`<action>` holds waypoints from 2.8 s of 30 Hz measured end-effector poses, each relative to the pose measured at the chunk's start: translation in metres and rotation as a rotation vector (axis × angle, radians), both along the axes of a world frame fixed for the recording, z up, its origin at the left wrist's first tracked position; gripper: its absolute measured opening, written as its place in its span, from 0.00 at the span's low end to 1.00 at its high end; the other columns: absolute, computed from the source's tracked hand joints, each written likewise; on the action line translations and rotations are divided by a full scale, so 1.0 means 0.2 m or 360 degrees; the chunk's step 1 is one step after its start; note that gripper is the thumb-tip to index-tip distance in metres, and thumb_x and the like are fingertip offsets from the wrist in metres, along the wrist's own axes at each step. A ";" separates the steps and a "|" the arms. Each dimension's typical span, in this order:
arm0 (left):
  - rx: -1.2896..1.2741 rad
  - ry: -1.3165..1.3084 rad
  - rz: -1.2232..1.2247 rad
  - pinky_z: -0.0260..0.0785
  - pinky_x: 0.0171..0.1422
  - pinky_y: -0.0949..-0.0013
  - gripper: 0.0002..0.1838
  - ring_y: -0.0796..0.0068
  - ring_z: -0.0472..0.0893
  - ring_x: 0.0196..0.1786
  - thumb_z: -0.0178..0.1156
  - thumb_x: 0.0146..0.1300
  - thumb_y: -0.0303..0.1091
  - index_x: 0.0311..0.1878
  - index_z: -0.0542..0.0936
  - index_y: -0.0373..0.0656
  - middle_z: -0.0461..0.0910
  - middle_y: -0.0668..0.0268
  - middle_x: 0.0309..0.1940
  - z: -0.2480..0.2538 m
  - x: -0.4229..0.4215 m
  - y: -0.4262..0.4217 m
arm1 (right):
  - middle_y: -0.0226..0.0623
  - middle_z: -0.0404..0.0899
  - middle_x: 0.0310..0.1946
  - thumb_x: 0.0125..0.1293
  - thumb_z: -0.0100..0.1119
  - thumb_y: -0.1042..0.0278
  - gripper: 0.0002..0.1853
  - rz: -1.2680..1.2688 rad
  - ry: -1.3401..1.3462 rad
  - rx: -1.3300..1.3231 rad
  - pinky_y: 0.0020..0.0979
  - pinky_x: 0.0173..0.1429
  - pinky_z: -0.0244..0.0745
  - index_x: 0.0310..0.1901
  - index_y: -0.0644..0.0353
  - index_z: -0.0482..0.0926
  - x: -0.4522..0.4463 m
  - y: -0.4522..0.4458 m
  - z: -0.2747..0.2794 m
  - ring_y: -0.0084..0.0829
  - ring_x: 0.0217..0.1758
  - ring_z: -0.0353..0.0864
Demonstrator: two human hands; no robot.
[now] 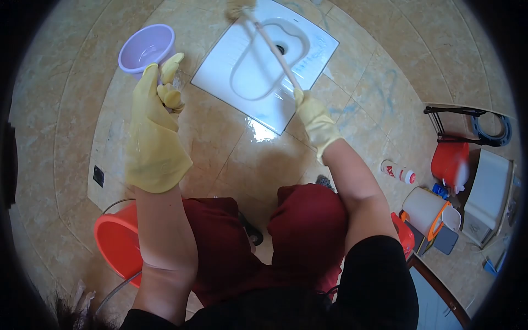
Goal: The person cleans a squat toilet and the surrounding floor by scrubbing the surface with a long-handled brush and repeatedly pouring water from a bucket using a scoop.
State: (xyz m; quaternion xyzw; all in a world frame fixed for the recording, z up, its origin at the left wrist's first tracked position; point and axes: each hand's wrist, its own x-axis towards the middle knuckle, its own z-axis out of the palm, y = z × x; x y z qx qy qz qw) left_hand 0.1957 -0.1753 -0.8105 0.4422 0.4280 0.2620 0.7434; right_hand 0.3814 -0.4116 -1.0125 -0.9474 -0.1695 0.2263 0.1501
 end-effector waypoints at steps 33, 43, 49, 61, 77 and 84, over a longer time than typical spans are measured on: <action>0.0832 0.1060 -0.0869 0.70 0.36 0.68 0.18 0.72 0.82 0.33 0.51 0.76 0.39 0.61 0.76 0.39 0.84 0.58 0.37 -0.44 0.08 0.10 | 0.42 0.81 0.26 0.79 0.48 0.47 0.29 -0.0462 0.1450 -0.0153 0.30 0.10 0.59 0.75 0.47 0.59 -0.20 -0.23 0.56 0.26 0.11 0.71; 0.0363 0.0754 -0.0629 0.63 0.28 0.68 0.11 0.77 0.74 0.25 0.51 0.76 0.36 0.53 0.75 0.40 0.81 0.60 0.34 -0.13 0.13 0.00 | 0.31 0.79 0.22 0.74 0.44 0.60 0.16 -0.0823 0.1257 0.0676 0.27 0.20 0.64 0.37 0.60 0.79 0.24 0.30 0.18 0.25 0.17 0.72; 0.0333 0.0677 -0.0591 0.60 0.26 0.74 0.14 0.83 0.66 0.20 0.54 0.74 0.43 0.51 0.78 0.43 0.86 0.61 0.31 -0.09 0.13 -0.01 | 0.36 0.75 0.19 0.77 0.45 0.56 0.19 -0.0789 0.1385 -0.0066 0.32 0.13 0.62 0.62 0.54 0.72 -0.13 0.11 0.53 0.27 0.12 0.70; 0.0332 0.0647 -0.0539 0.60 0.25 0.74 0.15 0.84 0.65 0.18 0.56 0.72 0.42 0.52 0.78 0.41 0.87 0.58 0.32 -0.10 0.13 -0.03 | 0.37 0.79 0.24 0.75 0.50 0.55 0.19 -0.0677 0.1154 0.0459 0.27 0.22 0.69 0.51 0.65 0.78 0.08 0.33 0.34 0.26 0.17 0.72; 0.0305 0.0457 -0.0550 0.61 0.27 0.73 0.16 0.82 0.66 0.20 0.55 0.71 0.43 0.50 0.77 0.40 0.87 0.57 0.33 -0.06 0.12 -0.03 | 0.44 0.81 0.27 0.74 0.54 0.55 0.18 -0.0470 0.1013 0.0298 0.34 0.18 0.72 0.55 0.61 0.78 0.30 0.23 0.15 0.32 0.20 0.80; 0.0345 0.0527 -0.0553 0.67 0.33 0.67 0.20 0.74 0.74 0.25 0.50 0.74 0.45 0.55 0.76 0.37 0.87 0.59 0.33 -0.02 0.05 0.01 | 0.52 0.86 0.48 0.73 0.52 0.61 0.17 0.0604 -0.0432 -0.0837 0.45 0.50 0.83 0.54 0.61 0.82 0.53 0.04 0.21 0.49 0.51 0.88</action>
